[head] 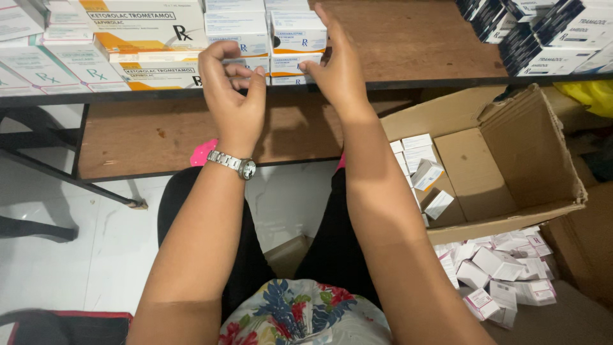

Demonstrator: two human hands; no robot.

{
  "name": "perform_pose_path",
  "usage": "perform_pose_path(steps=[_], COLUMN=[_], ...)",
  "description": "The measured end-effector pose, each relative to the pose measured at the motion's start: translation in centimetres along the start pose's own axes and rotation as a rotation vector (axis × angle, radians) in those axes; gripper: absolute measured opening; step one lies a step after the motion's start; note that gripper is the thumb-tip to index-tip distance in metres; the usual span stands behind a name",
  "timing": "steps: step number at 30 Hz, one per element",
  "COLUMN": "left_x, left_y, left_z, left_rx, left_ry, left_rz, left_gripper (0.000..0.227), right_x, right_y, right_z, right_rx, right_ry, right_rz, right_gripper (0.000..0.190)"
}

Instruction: The person sits on the floor and repeatedly picks up small white boxes from a cardboard carton, then places them onto a wooden shelf, stacking them in neat rows. The person handles the boxes one at a time, aligning them carefully on the shelf.

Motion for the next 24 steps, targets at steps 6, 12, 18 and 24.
perform_pose_path(steps=[6,12,18,24], left_x=[0.4,0.6,0.1,0.4], left_y=[-0.4,-0.4,-0.5,-3.1], left_z=[0.2,0.8,0.6,-1.4], left_rx=[-0.046,-0.064,0.019,-0.037], left_ry=[-0.032,-0.051,0.019,-0.026], left_rz=[0.010,0.085,0.240,0.226], left_gripper=[0.044,0.044,0.045,0.039], right_x=[0.5,1.0,5.1,21.1], right_y=[0.3,0.6,8.5,21.0], right_z=[2.3,-1.6,-14.1,-26.6], right_rx=[0.018,0.144,-0.048,0.439], right_ry=[0.279,0.149,-0.245,-0.572], right_rz=[-0.015,0.006,-0.206,-0.433], right_gripper=[0.098,0.076,0.052,0.028])
Point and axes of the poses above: each hand's wrist, its own x-axis away from the middle knuckle, its own y-axis out of the back of the hand, z = x × y, the point moved 7 cm from there along -x, towards the middle knuckle, and after that the axes turned 8 degrees about y, right-handed, at the moved point
